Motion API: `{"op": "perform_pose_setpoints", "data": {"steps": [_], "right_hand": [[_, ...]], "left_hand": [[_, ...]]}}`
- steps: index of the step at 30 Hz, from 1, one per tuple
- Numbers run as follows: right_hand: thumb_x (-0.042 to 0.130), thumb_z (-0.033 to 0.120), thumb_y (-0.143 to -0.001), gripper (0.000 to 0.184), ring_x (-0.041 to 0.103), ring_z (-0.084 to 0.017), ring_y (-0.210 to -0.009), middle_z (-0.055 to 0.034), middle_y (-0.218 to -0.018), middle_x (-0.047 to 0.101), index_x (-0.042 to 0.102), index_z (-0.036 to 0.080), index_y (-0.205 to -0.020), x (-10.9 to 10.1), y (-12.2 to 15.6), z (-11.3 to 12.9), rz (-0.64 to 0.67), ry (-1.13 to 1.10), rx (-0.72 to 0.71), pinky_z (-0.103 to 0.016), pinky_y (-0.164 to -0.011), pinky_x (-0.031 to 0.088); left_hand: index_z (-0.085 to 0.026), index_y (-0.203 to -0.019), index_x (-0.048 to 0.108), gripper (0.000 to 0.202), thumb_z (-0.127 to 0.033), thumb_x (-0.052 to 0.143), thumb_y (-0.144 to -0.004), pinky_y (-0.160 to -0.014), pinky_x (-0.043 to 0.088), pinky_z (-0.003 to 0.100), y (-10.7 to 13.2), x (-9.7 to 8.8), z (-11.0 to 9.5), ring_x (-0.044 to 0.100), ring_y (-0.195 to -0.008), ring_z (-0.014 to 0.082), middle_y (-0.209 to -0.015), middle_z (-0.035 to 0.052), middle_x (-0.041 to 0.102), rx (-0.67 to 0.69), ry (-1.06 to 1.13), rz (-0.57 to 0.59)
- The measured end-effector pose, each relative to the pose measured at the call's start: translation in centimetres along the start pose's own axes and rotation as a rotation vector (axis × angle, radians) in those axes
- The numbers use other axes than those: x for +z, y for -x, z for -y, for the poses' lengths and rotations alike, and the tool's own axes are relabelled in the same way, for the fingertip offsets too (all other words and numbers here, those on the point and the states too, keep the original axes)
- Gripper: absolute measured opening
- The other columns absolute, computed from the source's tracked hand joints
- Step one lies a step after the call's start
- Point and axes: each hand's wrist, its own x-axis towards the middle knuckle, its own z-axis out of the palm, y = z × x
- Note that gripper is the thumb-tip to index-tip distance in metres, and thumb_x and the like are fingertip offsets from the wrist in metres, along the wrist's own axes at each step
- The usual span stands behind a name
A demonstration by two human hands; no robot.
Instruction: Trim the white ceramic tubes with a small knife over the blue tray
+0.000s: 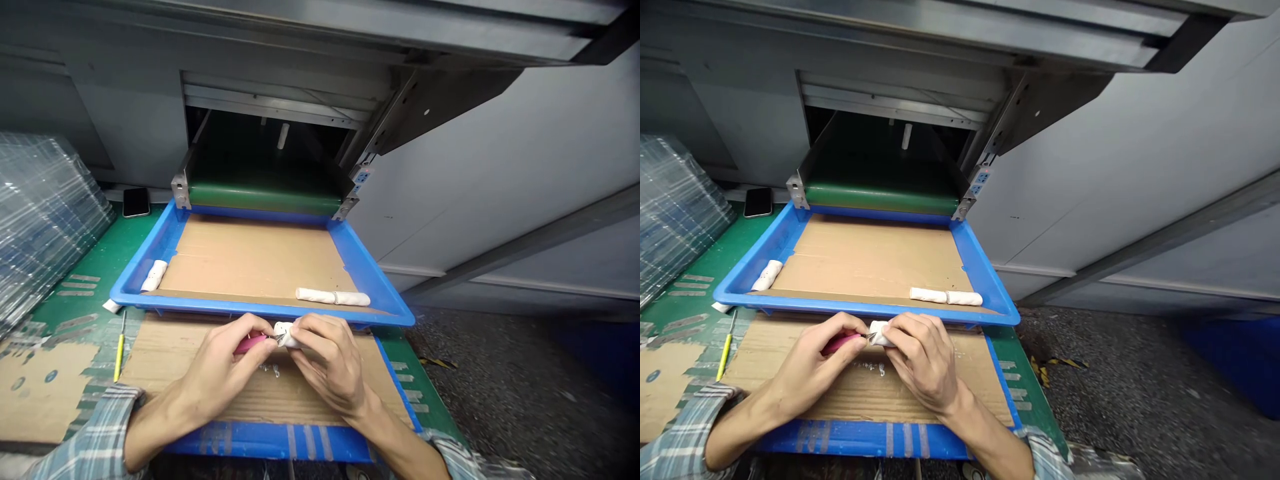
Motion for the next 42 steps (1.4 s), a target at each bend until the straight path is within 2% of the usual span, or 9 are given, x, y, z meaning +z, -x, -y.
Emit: {"op": "perform_pose_setpoints", "data": {"steps": [3,6,9,15,19,24,28,34,42], "right_hand": [[0.066,0.006,-0.098,0.044,0.077,-0.026,-0.096,-0.0084,-0.107,0.077,0.061,0.027,-0.137,0.0,0.0,0.2,-0.004,-0.039,0.026,-0.040,-0.080,0.064],[0.067,0.010,-0.100,0.037,0.075,-0.025,-0.097,-0.0098,-0.110,0.074,0.060,0.024,-0.133,0.0,-0.2,0.6,-0.017,-0.126,0.102,-0.039,-0.080,0.065],[0.068,0.013,-0.102,0.030,0.074,-0.025,-0.100,-0.0107,-0.111,0.071,0.061,0.022,-0.130,-0.1,-0.3,0.7,-0.025,-0.203,0.170,-0.039,-0.084,0.066],[0.074,0.023,-0.101,0.033,0.075,-0.024,-0.099,-0.0101,-0.112,0.075,0.064,0.023,-0.132,-0.1,-0.2,1.0,0.033,-0.352,0.114,-0.038,-0.084,0.066],[0.085,0.048,-0.094,0.046,0.079,-0.024,-0.100,-0.0105,-0.113,0.079,0.067,0.024,-0.128,0.1,-0.2,1.1,-0.032,-0.748,0.445,-0.035,-0.084,0.069],[0.085,0.056,-0.091,0.053,0.083,-0.025,-0.099,-0.0115,-0.111,0.083,0.069,0.022,-0.129,0.5,-0.3,0.7,-0.059,-1.164,0.675,-0.034,-0.084,0.070],[0.081,0.044,-0.098,0.043,0.080,-0.023,-0.108,-0.0090,-0.114,0.082,0.072,0.027,-0.136,0.3,-0.3,0.7,-0.021,-0.922,0.568,-0.036,-0.094,0.067],[0.080,0.028,-0.100,0.043,0.077,-0.021,-0.105,-0.0066,-0.116,0.079,0.069,0.029,-0.141,-0.4,-0.2,0.8,0.037,-0.535,0.348,-0.034,-0.097,0.064],[0.067,0.019,-0.106,0.039,0.074,-0.022,-0.105,-0.0092,-0.118,0.074,0.067,0.024,-0.144,-0.7,-0.2,0.5,0.172,-0.358,0.193,-0.036,-0.092,0.062]], "left_hand": [[-0.020,-0.118,0.068,0.019,-0.034,0.059,-0.111,-0.061,0.054,0.021,0.1,0.0,-0.1,0.063,-0.067,0.0126,-0.083,-0.0010,0.070,0.036,0.033,0.008],[-0.018,-0.142,0.061,0.036,-0.035,0.059,-0.111,-0.060,0.052,0.023,0.2,0.0,0.2,0.059,-0.063,0.0136,-0.080,-0.0008,0.065,0.292,-0.126,0.002],[-0.021,-0.141,0.063,0.031,-0.028,0.055,-0.112,-0.058,0.049,0.024,0.4,-0.1,0.6,0.057,-0.061,0.0136,-0.077,-0.0015,0.062,0.470,-0.159,0.030],[-0.023,-0.138,0.061,0.032,-0.038,0.062,-0.109,-0.065,0.055,0.022,0.4,0.1,1.0,0.057,-0.061,0.0112,-0.093,0.0025,0.070,0.265,-0.095,-0.034],[-0.022,-0.128,0.061,0.025,-0.039,0.061,-0.109,-0.046,0.038,0.019,0.6,0.7,1.3,0.042,-0.049,0.0096,-0.069,-0.0057,0.056,0.124,0.084,-0.012],[-0.024,-0.129,0.057,0.032,-0.046,0.065,-0.107,-0.052,0.040,0.020,0.5,0.2,1.7,0.047,-0.054,0.0099,-0.073,-0.0060,0.058,0.130,-0.015,0.036],[-0.022,-0.129,0.051,0.045,-0.062,0.056,-0.107,-0.059,0.044,0.024,0.3,-0.7,1.7,0.050,-0.062,0.0136,-0.076,-0.0054,0.053,0.098,-0.078,0.007],[-0.023,-0.100,0.053,0.026,-0.028,0.033,-0.117,-0.063,0.045,0.023,0.2,-0.5,1.3,0.055,-0.062,0.0123,-0.079,-0.0026,0.060,0.176,-0.172,0.036],[-0.020,-0.088,0.057,0.052,-0.067,0.049,-0.108,-0.055,0.043,0.025,-0.2,0.1,1.1,0.063,-0.056,0.0124,-0.071,-0.0018,0.068,0.308,-0.437,-0.093]]}}
